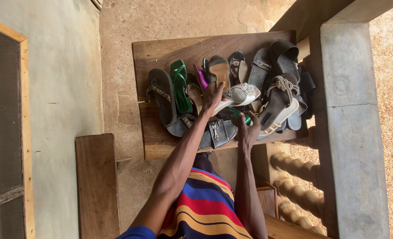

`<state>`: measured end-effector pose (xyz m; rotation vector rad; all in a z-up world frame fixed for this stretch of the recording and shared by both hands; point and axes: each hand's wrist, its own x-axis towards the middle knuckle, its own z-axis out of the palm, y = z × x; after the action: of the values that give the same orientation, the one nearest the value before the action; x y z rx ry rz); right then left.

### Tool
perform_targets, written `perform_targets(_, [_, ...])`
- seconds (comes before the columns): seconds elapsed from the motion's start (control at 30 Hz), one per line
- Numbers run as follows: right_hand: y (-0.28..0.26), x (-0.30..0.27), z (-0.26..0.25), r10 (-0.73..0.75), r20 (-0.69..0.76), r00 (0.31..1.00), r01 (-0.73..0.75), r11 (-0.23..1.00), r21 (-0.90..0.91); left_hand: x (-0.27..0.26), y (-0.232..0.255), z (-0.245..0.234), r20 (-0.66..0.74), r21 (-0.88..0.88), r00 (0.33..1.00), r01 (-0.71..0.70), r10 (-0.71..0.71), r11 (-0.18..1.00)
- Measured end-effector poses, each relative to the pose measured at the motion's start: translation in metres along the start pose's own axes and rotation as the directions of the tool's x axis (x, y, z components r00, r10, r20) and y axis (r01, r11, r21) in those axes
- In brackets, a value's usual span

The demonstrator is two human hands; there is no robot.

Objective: The person picks up various shoes and sandals from a cluttered wooden table and places them onto a multi-tiered wooden shoe rack. They handle sneakers, sandals, and flip-flops one at a time, arranging them on the shelves.

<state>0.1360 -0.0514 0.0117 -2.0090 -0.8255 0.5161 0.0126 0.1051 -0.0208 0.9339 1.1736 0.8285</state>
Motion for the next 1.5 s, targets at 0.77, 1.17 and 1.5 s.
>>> perform_targets(0.77, [-0.035, -0.024, -0.022, 0.099, 0.675, 0.731, -0.675, 0.247, 0.695, -0.054, -0.058, -0.064, -0.484, 0.859, 0.680, 0.249, 0.551, 0.447])
perform_targets(1.17, [-0.024, -0.043, -0.006, 0.187, 0.603, 0.776, -0.534, 0.703, 0.469, 0.001, -0.084, -0.111, -0.536, 0.161, 0.796, 0.424, -0.282, 0.891])
perform_targets(1.5, [-0.082, -0.055, 0.006, 0.045, 0.196, 0.980, -0.140, 0.851, 0.507, -0.082, 0.012, -0.073, 0.028, 0.003, 0.939, -0.342, 0.342, 0.940])
